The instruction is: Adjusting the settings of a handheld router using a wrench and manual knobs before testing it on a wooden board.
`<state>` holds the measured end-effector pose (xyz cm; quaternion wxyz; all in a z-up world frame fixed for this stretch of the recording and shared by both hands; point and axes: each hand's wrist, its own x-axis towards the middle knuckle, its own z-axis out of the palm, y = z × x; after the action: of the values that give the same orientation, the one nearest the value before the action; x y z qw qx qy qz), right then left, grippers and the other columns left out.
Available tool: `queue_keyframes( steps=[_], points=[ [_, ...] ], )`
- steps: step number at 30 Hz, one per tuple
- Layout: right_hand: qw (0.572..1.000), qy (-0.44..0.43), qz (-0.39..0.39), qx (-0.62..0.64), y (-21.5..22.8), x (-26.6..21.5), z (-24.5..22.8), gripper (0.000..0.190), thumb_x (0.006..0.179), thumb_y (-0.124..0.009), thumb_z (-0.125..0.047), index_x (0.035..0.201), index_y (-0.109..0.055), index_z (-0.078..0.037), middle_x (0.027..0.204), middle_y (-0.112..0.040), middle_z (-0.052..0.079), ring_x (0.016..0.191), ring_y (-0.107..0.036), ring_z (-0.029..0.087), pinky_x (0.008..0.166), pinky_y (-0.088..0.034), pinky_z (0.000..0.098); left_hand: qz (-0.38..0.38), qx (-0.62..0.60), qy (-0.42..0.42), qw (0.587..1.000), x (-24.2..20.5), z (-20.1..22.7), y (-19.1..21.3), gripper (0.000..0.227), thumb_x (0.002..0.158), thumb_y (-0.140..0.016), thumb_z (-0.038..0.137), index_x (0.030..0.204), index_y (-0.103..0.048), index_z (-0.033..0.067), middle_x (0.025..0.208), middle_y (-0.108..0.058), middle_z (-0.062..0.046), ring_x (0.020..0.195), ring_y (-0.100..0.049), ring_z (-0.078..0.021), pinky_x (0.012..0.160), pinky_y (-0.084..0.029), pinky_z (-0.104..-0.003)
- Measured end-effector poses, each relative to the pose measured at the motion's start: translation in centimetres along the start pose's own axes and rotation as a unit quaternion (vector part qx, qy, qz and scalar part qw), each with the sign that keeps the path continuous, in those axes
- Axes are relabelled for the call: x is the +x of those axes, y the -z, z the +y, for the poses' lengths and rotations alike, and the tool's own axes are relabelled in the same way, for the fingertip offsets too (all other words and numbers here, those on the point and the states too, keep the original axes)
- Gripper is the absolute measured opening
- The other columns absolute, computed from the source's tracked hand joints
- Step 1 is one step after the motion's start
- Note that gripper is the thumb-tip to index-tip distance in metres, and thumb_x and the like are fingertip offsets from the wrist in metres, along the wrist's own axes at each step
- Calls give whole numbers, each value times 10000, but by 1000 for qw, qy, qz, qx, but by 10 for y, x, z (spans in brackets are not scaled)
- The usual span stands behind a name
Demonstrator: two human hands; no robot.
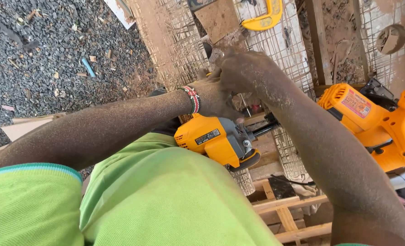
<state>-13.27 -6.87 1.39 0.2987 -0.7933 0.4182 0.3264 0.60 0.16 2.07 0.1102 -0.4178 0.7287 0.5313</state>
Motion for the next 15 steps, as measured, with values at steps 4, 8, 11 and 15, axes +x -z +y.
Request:
queue_keyframes(
  steps=[4, 8, 11, 15],
  points=[
    [991, -33, -132, -2, 27, 2, -18, 767, 1180, -751, -353, 1736, -418, 57, 1314, -762, 99, 1121, -787, 322, 1049, -654, 544, -16, 51, 12, 998, 16, -11, -12, 1302, 876, -620, 983, 1908, -208, 306, 1987, -248, -149, 1813, -114, -509, 1299, -148, -912],
    [982, 30, -162, -89, 1, 45, -3, 590, 1240, -671, -419, 1581, -641, 61, 1259, -795, 145, 1023, -772, 261, 991, -657, 433, -28, 55, 41, 997, 19, -15, -16, 1101, 825, -578, 1028, 1576, -676, 228, 1703, -636, -52, 1747, -313, -429, 1267, -251, -715],
    [984, 37, -137, -112, 7, 28, -16, 536, 1265, -617, -423, 1568, -676, 15, 1443, -637, 197, 1052, -777, 300, 922, -703, 462, -39, 60, 44, 996, 18, -14, -13, 1088, 846, -575, 1018, 1568, -671, 210, 1797, -531, -132, 1722, -334, -440, 1253, -270, -726],
    [992, -48, -107, -36, 13, -2, -25, 690, 1213, -639, -329, 1771, -472, 40, 1594, -711, 163, 1123, -832, 311, 989, -676, 560, -45, 70, 35, 996, 18, -11, -14, 1307, 834, -503, 1042, 1886, -348, 282, 1931, -391, -117, 1812, -96, -514, 1330, -181, -762]
  ],
)
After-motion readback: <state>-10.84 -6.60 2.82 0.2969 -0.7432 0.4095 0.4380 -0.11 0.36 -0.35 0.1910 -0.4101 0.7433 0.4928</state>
